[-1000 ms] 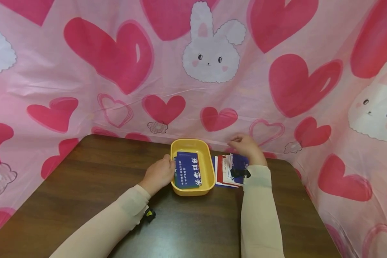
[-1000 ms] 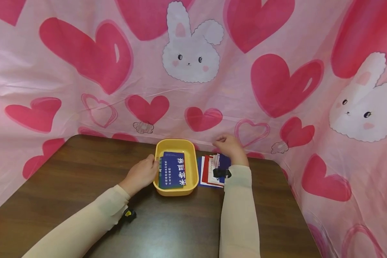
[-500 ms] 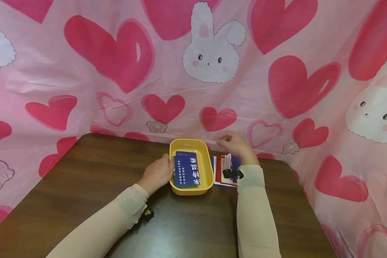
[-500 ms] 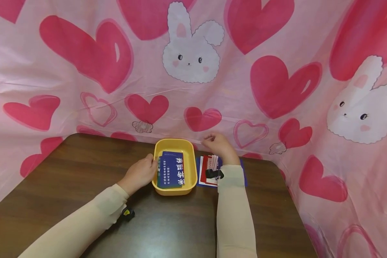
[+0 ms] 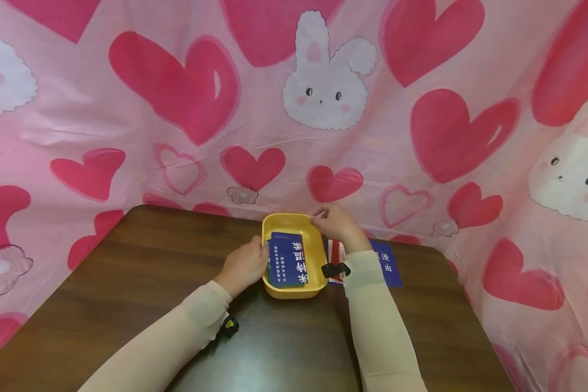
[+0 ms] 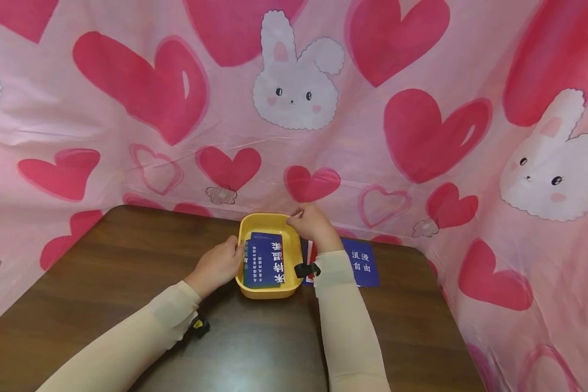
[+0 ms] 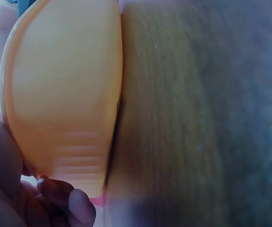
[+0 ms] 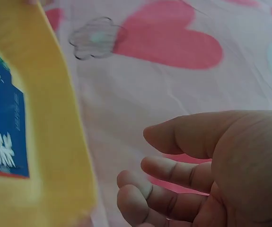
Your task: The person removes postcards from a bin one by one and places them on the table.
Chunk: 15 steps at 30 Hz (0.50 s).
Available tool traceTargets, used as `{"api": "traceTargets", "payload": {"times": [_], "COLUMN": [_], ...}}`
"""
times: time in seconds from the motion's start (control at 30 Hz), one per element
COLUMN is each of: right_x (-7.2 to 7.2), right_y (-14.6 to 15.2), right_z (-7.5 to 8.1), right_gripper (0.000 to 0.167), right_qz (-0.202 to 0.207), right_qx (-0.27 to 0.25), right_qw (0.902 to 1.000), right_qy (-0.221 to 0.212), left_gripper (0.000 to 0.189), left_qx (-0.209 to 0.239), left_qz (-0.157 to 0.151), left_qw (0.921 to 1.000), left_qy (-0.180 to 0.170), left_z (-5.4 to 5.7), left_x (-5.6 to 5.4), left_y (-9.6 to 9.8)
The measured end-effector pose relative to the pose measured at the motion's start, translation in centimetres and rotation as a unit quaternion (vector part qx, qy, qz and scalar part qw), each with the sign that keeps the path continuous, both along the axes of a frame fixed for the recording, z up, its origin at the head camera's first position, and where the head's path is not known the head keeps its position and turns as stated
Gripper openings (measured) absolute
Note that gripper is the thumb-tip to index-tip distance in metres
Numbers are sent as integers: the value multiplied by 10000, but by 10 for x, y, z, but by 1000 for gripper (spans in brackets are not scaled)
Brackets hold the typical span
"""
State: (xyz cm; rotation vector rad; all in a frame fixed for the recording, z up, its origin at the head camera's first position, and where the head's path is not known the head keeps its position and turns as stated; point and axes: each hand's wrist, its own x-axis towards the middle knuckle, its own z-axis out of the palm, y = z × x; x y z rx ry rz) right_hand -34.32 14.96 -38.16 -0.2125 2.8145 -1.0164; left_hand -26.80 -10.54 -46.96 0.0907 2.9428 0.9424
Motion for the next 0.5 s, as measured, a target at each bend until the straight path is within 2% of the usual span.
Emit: {"api": "traceTargets", "payload": {"times": [0.17,0.27,0.4,0.5], "right_x": [-2,-3,-2,0], "right_y": [-21,-36,-56,-64], "right_z": [-9,-14,-22,-27], "right_gripper": [40,32,17,20], "right_qz": [158,179,81,43], "right_qx": [208,404,905,1267], "right_qw": [9995,9987,9958,9916], "right_qy": [-149,-246,66,254], "left_gripper": [44,44,44,43], "left_qx": [-4,-41,-83,-72], "left_qz": [-1,-9,-14,-15], "left_qw": [10000,10000,10000,9999], "left_qy": [6,5,47,76], "left_z": [1,2,1,1], "left_x": [-1,-1,-1,0], "left_y": [2,2,1,1]}}
